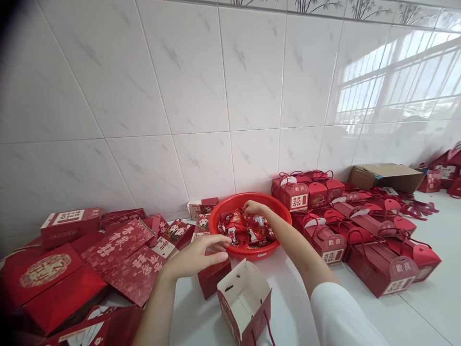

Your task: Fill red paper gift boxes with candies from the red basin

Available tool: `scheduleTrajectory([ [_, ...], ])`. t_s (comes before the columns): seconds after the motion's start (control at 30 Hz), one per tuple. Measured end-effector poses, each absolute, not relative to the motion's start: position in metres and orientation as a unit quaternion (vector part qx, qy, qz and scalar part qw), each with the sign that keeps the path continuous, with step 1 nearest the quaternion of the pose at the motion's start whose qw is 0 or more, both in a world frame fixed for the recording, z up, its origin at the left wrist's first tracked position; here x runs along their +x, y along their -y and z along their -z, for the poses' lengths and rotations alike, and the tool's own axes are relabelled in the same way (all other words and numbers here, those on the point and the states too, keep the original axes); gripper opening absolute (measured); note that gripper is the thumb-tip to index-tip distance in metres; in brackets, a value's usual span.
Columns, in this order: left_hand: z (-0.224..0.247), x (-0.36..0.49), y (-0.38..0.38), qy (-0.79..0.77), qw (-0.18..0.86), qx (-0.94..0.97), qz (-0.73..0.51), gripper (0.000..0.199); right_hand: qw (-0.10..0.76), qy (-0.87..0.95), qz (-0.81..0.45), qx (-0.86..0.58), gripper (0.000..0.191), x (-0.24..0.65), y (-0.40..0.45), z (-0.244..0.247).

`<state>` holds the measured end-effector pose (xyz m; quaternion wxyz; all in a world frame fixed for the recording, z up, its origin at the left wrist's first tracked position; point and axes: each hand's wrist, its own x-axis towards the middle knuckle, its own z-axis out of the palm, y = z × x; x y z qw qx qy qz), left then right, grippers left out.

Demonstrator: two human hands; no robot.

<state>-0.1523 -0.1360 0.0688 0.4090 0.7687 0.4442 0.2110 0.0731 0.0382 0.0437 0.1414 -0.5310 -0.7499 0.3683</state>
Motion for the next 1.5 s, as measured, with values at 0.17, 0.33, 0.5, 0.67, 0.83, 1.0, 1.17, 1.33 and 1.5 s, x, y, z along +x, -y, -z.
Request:
scheduleTrajectory([
  [0.17, -0.060, -0.141, 0.125, -0.461, 0.416, 0.706, -0.340, 0.058, 0.254, 0.708, -0.483, -0.447, 0.010, 0.086, -0.017, -0.064],
  [0.33, -0.044, -0.114, 0.113, -0.459, 0.483, 0.579, -0.470, 0.072, 0.285, 0.669, -0.605, -0.324, 0.035, 0.076, 0.036, -0.072],
  [0.5, -0.034, -0.094, 0.108, -0.452, 0.462, 0.546, -0.533, 0.070, 0.306, 0.646, -0.618, -0.326, 0.048, 0.055, 0.081, -0.068],
  [0.67, -0.030, -0.087, 0.104, -0.398, 0.439, 0.553, -0.585, 0.055, 0.290, 0.593, -0.691, -0.295, 0.055, 0.060, 0.080, -0.072],
  [0.83, -0.024, -0.084, 0.096, -0.412, 0.493, 0.482, -0.596, 0.056, 0.262, 0.601, -0.697, -0.291, 0.048, 0.082, 0.061, -0.085],
  [1.0, -0.023, -0.088, 0.092, -0.421, 0.507, 0.416, -0.626, 0.062, 0.276, 0.673, -0.545, -0.417, 0.031, 0.107, 0.031, -0.091],
  [1.17, -0.025, -0.088, 0.096, -0.434, 0.479, 0.433, -0.628, 0.057, 0.185, 0.705, -0.358, -0.583, 0.024, 0.129, -0.016, -0.067],
  [1.33, -0.023, -0.088, 0.096, -0.437, 0.465, 0.457, -0.620, 0.054, 0.089, 0.718, -0.312, -0.616, 0.030, 0.134, -0.038, -0.032],
  [1.5, -0.024, -0.090, 0.094, -0.446, 0.477, 0.446, -0.612, 0.057, 0.058, 0.738, -0.346, -0.576, 0.028, 0.130, -0.036, -0.022],
])
